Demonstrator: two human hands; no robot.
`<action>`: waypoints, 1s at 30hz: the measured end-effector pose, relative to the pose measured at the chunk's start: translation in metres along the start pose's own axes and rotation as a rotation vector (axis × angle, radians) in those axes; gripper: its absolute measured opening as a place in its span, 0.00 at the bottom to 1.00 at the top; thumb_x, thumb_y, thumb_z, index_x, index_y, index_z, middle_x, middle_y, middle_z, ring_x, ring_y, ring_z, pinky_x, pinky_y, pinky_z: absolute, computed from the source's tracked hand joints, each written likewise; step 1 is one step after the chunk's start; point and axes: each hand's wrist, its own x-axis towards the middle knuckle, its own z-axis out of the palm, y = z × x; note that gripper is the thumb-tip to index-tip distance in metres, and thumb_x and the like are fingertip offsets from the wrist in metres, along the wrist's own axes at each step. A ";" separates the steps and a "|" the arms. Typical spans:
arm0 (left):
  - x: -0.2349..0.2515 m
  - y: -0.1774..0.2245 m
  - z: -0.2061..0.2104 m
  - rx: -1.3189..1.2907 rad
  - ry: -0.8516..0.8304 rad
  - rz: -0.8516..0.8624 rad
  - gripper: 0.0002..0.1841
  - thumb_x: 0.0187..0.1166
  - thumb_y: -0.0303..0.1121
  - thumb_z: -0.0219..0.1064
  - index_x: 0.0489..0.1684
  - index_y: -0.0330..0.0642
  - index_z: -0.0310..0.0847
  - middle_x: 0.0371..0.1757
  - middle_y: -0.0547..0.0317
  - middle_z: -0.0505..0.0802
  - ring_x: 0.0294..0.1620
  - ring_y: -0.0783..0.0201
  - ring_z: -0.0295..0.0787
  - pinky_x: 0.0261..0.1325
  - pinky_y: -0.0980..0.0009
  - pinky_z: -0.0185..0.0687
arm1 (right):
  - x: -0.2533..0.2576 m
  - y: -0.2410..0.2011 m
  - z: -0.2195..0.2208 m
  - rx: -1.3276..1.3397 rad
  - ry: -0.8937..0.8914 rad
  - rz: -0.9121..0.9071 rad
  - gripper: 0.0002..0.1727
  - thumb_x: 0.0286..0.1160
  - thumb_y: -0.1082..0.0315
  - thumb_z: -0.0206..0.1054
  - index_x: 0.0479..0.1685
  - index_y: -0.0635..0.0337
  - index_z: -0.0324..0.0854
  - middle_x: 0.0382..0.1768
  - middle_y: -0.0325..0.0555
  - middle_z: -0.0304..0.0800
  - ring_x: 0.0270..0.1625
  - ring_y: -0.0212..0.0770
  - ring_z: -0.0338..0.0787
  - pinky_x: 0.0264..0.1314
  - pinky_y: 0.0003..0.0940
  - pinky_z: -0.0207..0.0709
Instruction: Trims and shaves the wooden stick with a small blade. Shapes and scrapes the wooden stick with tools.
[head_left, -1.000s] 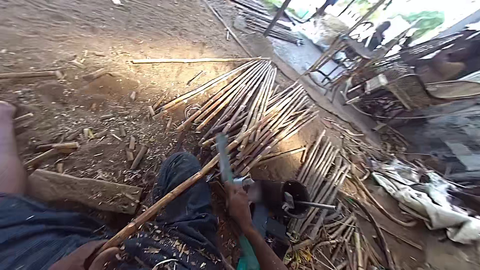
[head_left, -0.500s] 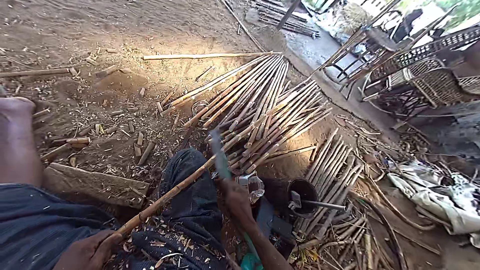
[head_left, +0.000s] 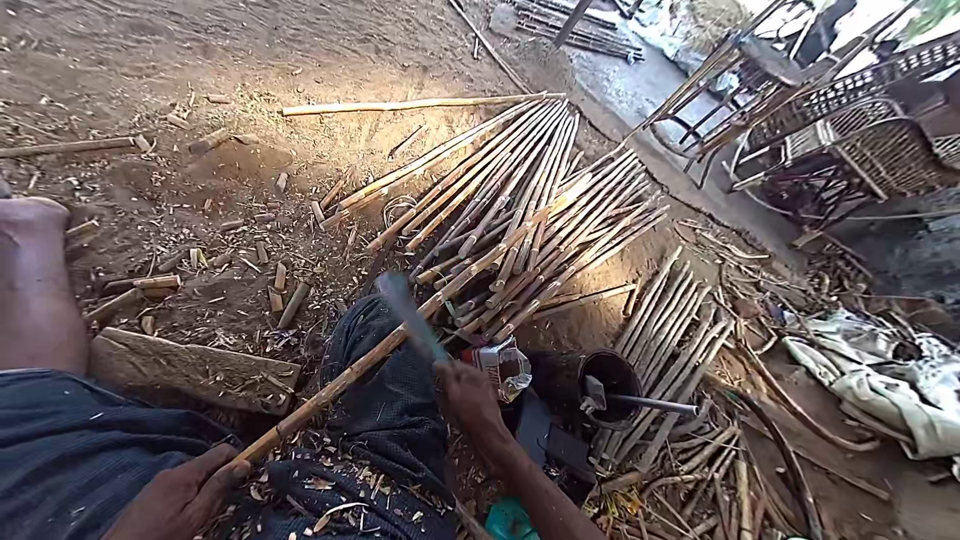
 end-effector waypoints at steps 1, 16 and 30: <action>0.001 -0.001 -0.001 -0.002 0.006 0.009 0.26 0.89 0.54 0.53 0.50 0.38 0.84 0.23 0.53 0.83 0.22 0.56 0.79 0.30 0.50 0.77 | -0.005 -0.001 0.004 -0.070 -0.060 -0.069 0.33 0.86 0.35 0.53 0.34 0.58 0.85 0.25 0.48 0.84 0.32 0.50 0.87 0.40 0.56 0.82; 0.003 0.024 -0.016 -0.048 -0.146 -0.057 0.31 0.95 0.51 0.38 0.49 0.35 0.84 0.21 0.59 0.79 0.16 0.64 0.70 0.24 0.61 0.72 | -0.009 0.000 0.009 -0.073 -0.040 -0.127 0.33 0.85 0.35 0.53 0.31 0.57 0.84 0.23 0.46 0.82 0.31 0.47 0.86 0.38 0.53 0.80; 0.018 0.000 -0.026 -0.378 -0.343 -0.122 0.32 0.87 0.63 0.40 0.36 0.48 0.82 0.18 0.62 0.84 0.11 0.67 0.77 0.14 0.71 0.75 | 0.004 -0.002 0.018 -0.022 0.016 -0.123 0.33 0.85 0.36 0.54 0.30 0.58 0.83 0.21 0.46 0.80 0.28 0.48 0.85 0.35 0.54 0.80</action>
